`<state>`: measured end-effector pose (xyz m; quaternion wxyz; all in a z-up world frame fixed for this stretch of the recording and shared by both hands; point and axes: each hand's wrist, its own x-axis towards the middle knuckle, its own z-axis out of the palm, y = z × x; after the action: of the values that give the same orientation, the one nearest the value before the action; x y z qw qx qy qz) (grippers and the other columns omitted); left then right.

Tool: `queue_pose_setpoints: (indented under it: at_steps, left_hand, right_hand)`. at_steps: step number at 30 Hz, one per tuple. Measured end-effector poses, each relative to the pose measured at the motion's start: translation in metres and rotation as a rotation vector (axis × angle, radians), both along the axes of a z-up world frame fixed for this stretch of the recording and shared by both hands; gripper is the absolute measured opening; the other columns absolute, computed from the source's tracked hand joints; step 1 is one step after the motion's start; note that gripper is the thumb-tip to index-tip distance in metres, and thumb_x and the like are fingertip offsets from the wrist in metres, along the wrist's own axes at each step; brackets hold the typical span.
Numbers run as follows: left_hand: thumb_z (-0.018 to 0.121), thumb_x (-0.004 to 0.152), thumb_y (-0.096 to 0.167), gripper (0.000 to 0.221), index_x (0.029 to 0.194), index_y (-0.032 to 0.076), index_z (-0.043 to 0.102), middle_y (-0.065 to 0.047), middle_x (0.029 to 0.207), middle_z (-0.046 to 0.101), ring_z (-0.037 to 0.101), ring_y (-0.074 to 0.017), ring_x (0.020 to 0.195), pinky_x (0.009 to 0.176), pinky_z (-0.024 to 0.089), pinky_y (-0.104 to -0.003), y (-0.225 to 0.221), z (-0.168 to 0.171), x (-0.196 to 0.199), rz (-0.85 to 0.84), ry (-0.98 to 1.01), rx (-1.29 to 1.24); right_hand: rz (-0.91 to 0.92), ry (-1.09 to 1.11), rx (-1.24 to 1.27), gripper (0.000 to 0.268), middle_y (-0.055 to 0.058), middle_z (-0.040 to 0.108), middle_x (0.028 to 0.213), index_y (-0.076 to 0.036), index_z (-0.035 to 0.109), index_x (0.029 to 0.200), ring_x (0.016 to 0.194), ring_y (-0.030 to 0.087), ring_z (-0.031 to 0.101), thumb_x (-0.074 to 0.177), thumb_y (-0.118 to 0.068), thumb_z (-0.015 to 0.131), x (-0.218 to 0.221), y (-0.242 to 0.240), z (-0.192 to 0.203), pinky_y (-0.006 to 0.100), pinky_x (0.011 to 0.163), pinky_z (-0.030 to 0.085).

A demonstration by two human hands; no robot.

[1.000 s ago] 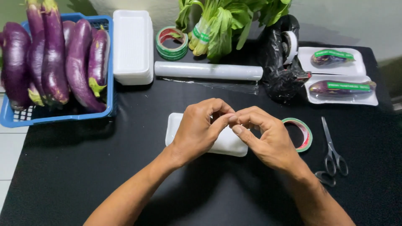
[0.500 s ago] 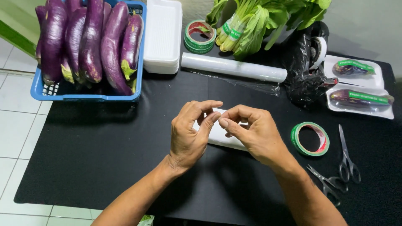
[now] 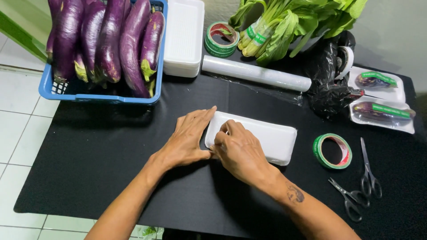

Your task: The person places an eggplant into a white styrofoam tray, wraps it with plastic film, and seals it with green tape. The process is repeated for multiple eggplants, and the finished packages are stacked on the table.

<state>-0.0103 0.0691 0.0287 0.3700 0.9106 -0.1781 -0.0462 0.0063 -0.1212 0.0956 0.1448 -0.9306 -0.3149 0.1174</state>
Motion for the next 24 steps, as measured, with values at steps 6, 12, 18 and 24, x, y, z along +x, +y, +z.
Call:
queue_pose_setpoints:
  at_steps: [6, 12, 18, 24]
  left_hand:
    - [0.079, 0.068, 0.022, 0.09, 0.151, 0.01, 0.049, -0.012, 0.146, 0.057, 0.045, -0.029, 0.14, 0.112, 0.029, -0.045, -0.005, -0.02, 0.004, 0.068, -0.129, 0.013]
    - [0.078, 0.073, 0.03, 0.083, 0.148, 0.01, 0.051, -0.01, 0.146, 0.057, 0.045, -0.0272, 0.141, 0.112, 0.028, -0.048, -0.006, -0.019, 0.004, 0.039, -0.133, 0.088]
    - [0.078, 0.072, 0.031, 0.084, 0.149, 0.011, 0.05, -0.01, 0.148, 0.055, 0.042, -0.0283, 0.142, 0.111, 0.027, -0.051, -0.006, -0.017, 0.006, 0.025, -0.094, 0.118]
    - [0.079, 0.074, 0.037, 0.086, 0.15, 0.01, 0.048, -0.01, 0.15, 0.053, 0.042, -0.0295, 0.142, 0.112, 0.026, -0.05, -0.009, -0.007, 0.005, 0.018, -0.076, 0.156]
  right_hand:
    - [-0.076, -0.098, -0.05, 0.016, 0.011, 0.058, 0.094, -0.004, 0.073, 0.083, 0.087, 0.032, 0.064, 0.09, -0.019, 0.073, 0.001, 0.012, -0.023, 0.041, 0.066, 0.054]
    - [-0.089, -0.018, -0.06, 0.015, 0.01, 0.058, 0.092, -0.005, 0.072, 0.08, 0.082, 0.031, 0.065, 0.087, -0.018, 0.072, 0.012, 0.008, -0.031, 0.043, 0.064, 0.056]
    - [-0.083, 0.003, -0.08, 0.014, 0.008, 0.057, 0.091, -0.005, 0.072, 0.079, 0.08, 0.031, 0.067, 0.086, -0.017, 0.071, 0.02, 0.006, -0.039, 0.043, 0.065, 0.057]
    - [-0.149, -0.053, -0.24, 0.043, 0.011, 0.057, 0.092, -0.003, 0.06, 0.1, 0.082, 0.04, 0.073, 0.08, -0.032, 0.085, 0.021, 0.01, -0.004, 0.054, 0.07, 0.061]
